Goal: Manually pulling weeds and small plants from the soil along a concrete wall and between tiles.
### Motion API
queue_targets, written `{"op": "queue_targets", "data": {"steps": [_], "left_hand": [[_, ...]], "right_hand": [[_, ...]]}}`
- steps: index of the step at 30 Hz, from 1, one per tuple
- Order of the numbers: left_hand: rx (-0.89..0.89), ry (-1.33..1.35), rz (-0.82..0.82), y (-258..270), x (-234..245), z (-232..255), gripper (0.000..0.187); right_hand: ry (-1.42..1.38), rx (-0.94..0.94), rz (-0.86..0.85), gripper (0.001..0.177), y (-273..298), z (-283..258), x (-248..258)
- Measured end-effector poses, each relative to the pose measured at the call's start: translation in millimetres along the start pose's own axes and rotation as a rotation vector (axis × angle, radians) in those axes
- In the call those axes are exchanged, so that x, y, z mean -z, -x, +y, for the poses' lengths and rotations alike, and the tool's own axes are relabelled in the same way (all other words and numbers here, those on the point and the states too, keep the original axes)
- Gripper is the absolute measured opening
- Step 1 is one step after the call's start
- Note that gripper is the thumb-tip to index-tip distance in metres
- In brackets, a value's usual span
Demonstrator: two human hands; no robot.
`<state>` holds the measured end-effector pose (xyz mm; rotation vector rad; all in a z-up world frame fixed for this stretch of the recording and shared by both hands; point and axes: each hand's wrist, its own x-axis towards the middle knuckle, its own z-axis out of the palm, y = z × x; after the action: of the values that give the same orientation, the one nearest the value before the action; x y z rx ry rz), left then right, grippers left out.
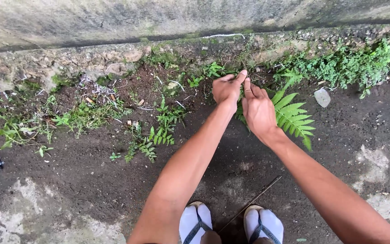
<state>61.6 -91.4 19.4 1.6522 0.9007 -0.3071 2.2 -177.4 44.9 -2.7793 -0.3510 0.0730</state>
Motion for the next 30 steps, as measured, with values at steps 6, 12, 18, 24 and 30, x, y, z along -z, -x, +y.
{"op": "queue_targets", "data": {"steps": [6, 12, 18, 24, 30], "left_hand": [[0.043, 0.026, -0.042, -19.2, -10.2, -11.7, 0.058], [0.000, 0.026, -0.068, -26.0, -9.9, -21.4, 0.059], [-0.036, 0.004, -0.050, -21.4, -8.0, -24.9, 0.050], [-0.104, -0.124, -0.120, -5.3, 15.8, -1.1, 0.044], [-0.213, -0.282, -0.174, -1.4, 25.4, 3.2, 0.038]], "right_hand": [[0.057, 0.014, -0.062, 0.047, -4.8, 15.9, 2.5], [-0.107, -0.257, -0.334, 0.043, -18.8, -41.7, 86.1], [0.223, -0.342, -0.151, 0.018, -67.6, 27.5, 35.3], [-0.199, -0.516, -0.178, 0.024, -76.7, 11.6, 19.0], [-0.302, -0.775, -0.068, 0.028, -83.8, 29.4, -17.7]]}}
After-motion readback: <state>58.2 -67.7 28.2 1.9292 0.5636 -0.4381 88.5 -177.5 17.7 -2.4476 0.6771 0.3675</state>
